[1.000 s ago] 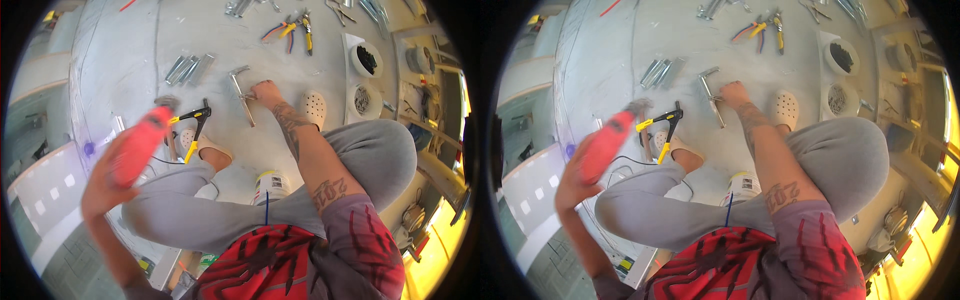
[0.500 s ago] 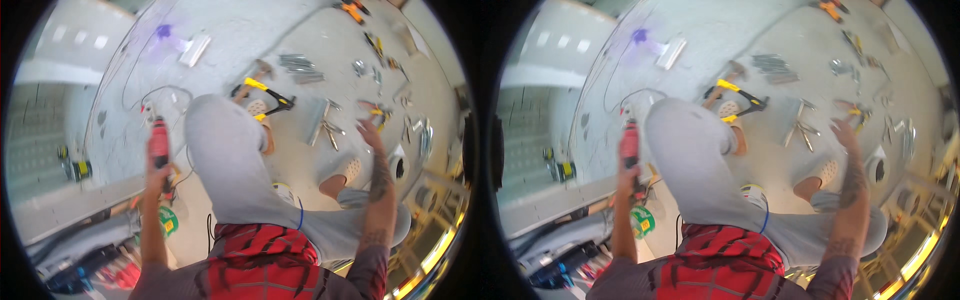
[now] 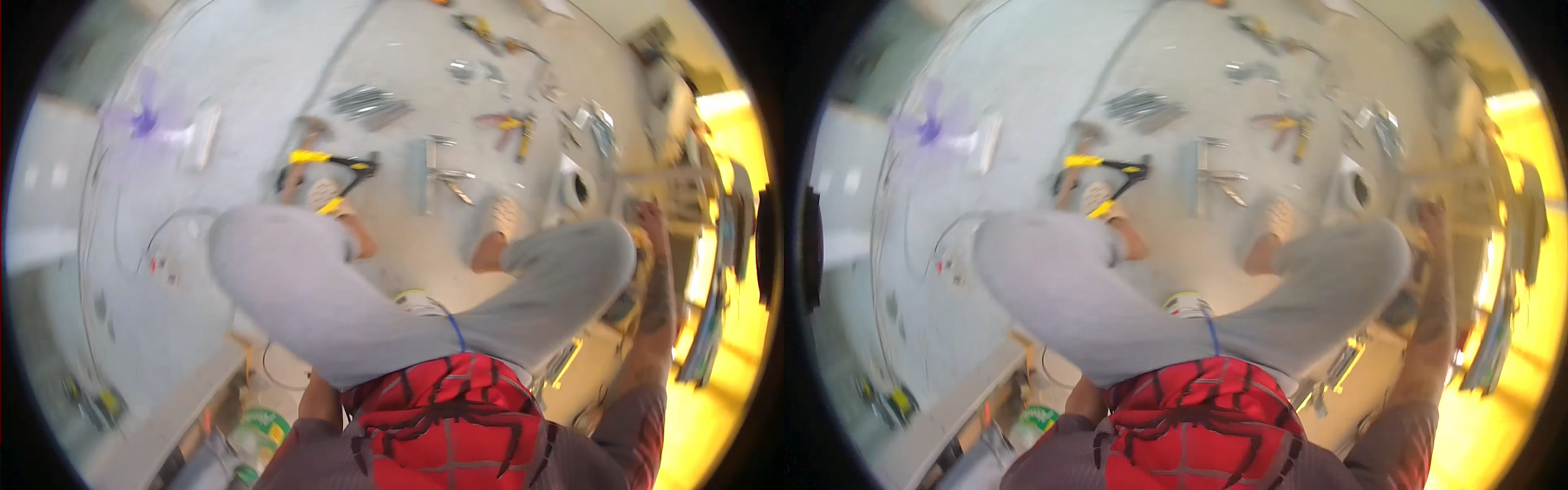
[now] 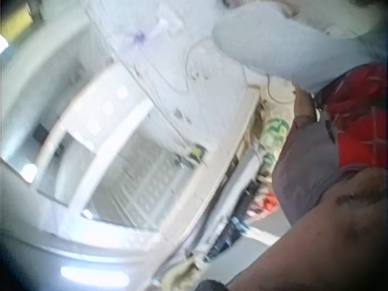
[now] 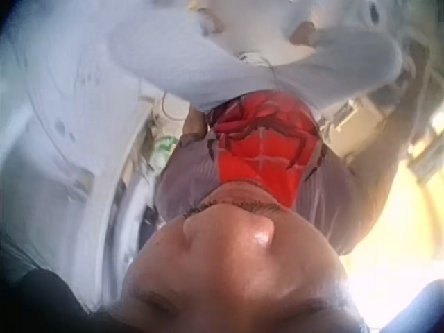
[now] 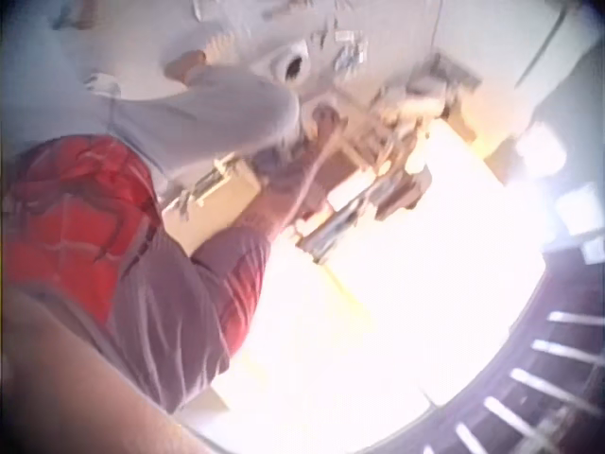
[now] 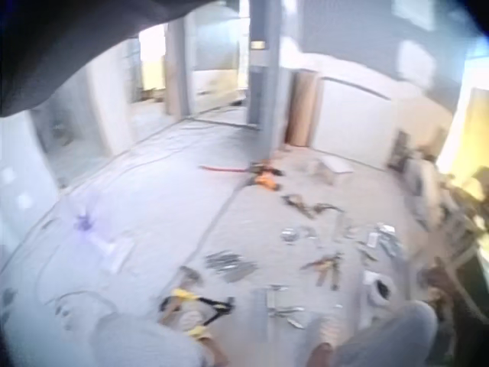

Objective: Assemble metal frame components using clamps, a drill, and a rivet tool.

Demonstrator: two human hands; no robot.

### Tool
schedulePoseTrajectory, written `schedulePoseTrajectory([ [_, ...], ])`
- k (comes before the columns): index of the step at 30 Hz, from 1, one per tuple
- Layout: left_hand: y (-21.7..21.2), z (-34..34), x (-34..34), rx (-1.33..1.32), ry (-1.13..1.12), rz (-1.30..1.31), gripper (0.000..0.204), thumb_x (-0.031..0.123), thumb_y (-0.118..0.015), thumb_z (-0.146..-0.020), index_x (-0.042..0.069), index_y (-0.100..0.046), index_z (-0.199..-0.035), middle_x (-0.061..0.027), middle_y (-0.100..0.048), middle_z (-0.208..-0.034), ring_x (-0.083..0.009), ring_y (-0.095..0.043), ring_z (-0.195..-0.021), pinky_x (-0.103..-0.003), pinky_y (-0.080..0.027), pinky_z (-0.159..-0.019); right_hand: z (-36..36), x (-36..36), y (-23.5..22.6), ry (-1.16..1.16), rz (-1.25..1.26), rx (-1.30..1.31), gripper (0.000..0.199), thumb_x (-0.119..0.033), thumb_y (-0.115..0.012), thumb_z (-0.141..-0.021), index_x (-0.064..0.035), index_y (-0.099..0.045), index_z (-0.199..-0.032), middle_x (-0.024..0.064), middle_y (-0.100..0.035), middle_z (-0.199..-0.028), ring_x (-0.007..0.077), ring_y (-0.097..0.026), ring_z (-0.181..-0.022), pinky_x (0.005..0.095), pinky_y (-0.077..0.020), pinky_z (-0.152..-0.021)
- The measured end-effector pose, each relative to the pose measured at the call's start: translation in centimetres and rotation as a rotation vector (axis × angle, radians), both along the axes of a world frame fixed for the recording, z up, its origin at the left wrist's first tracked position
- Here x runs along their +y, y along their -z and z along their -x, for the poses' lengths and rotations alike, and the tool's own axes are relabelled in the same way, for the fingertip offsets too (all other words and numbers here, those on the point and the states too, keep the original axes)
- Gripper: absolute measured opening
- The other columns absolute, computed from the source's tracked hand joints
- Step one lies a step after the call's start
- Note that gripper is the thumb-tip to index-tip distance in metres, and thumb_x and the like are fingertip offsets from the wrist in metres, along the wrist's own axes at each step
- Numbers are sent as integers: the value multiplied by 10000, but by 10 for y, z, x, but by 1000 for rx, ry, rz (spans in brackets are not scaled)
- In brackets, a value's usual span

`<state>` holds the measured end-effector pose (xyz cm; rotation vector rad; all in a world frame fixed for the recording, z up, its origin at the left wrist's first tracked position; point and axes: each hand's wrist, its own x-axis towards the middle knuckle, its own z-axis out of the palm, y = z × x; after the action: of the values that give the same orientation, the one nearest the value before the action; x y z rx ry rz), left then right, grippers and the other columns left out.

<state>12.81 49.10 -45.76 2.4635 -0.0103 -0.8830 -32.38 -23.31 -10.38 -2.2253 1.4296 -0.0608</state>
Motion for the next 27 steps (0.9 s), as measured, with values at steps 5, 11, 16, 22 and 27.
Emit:
schedulePoseTrajectory([
  [5, -9, -62, -48, -69, 411, -54, 662, 351, -599, -885, 78, -370, -1443, -225, -432, -1425, -328, -457, -1291, -402, -382, -1069, 33, 102, 69, 172, 292, 210, 406, -385, -677, -832, 5, -690, -719, 107, -585, -565, 160, -561, -548, 375, -434, -512],
  [11, -99, -265, -11, -201, 664, -383, 604, 384, -532, -931, 36, -411, -1411, -212, -447, -1415, -332, -458, -1286, -407, -365, -1084, 38, 134, 173, 383, 210, 73, 183, -210, -642, -741, -91, -741, -837, 173, -688, -814, 326, -674, -808, 419, -523, -738],
  [16, -257, -451, -17, -349, 724, -739, 582, 411, -476, -970, 2, -444, -1383, -201, -460, -1407, -335, -458, -1282, -412, -351, -1097, 33, 133, 226, 477, 218, 61, 180, -162, -604, -751, -103, -739, -853, 171, -692, -843, 340, -676, -819, 426, -533, -742],
  [22, -303, -492, -223, -381, 639, 73, 451, 230, -572, -939, 81, -494, -1358, -46, -519, -794, -107, -497, -732, -322, -462, -620, -1, 104, 263, 272, 128, 271, 189, -188, -583, -777, -112, -725, -875, 167, -687, -831, 367, -662, -818, 461, -521, -713],
  [27, -158, -365, -329, -452, 1327, -134, 329, 62, -630, -805, 32, -638, -1132, -155, -660, -1089, -312, -633, -933, -388, -488, -852, -31, 87, 285, 514, 143, 221, 195, -200, -591, -776, -95, -723, -873, 175, -686, -839, 380, -661, -810, 469, -520, -718],
])
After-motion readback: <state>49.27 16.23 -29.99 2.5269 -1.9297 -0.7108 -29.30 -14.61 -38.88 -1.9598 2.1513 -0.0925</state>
